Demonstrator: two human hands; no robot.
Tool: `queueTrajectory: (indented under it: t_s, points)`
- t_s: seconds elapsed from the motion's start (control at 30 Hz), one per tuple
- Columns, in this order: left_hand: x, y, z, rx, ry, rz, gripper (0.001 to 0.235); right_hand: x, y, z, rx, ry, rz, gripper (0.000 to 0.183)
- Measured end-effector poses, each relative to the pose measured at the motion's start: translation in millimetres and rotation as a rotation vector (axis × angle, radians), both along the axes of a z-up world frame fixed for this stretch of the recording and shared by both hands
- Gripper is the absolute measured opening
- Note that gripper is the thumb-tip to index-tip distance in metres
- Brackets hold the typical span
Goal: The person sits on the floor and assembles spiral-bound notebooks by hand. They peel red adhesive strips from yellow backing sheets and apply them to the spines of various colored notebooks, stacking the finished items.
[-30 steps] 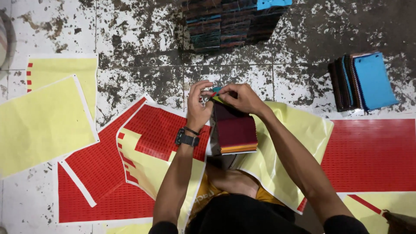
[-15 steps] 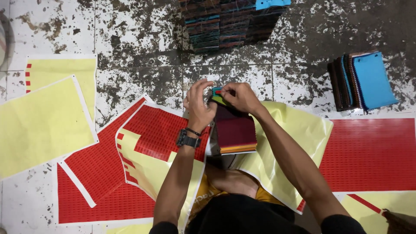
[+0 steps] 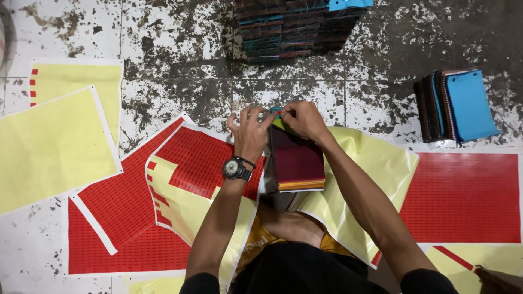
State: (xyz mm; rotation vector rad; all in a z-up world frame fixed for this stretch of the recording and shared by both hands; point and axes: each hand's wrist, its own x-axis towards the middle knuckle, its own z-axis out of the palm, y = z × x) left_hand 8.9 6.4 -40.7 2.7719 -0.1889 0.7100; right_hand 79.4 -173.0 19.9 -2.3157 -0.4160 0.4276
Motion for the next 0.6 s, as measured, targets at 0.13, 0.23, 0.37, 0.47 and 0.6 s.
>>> queueTrajectory:
  t_s: [0.13,0.23,0.37,0.47,0.6]
  points:
    - [-0.5,-4.0,11.8,0.108,-0.04,0.012,0.039,2.1,2.5,-6.4,-0.039,0.023,-0.026,0.02]
    - [-2.1,-5.6,25.0,0.148,-0.017,0.012,0.032,9.1,0.0,-9.6,-0.145,-0.067,-0.038,0.018]
    - [-6.2,-6.9,36.4,0.18,-0.063,0.007,0.026,17.9,-13.0,-32.4,-0.293,-0.582,0.186,0.028]
    - [-3.3,-10.4,33.8,0.211,-0.096,0.018,0.026,16.1,-17.8,-27.5,-0.256,-0.764,0.24,0.014]
    - [-5.8,-11.9,31.0,0.225,-0.089,0.053,0.033,10.9,-14.6,-30.2,-0.164,-1.126,0.18,0.023]
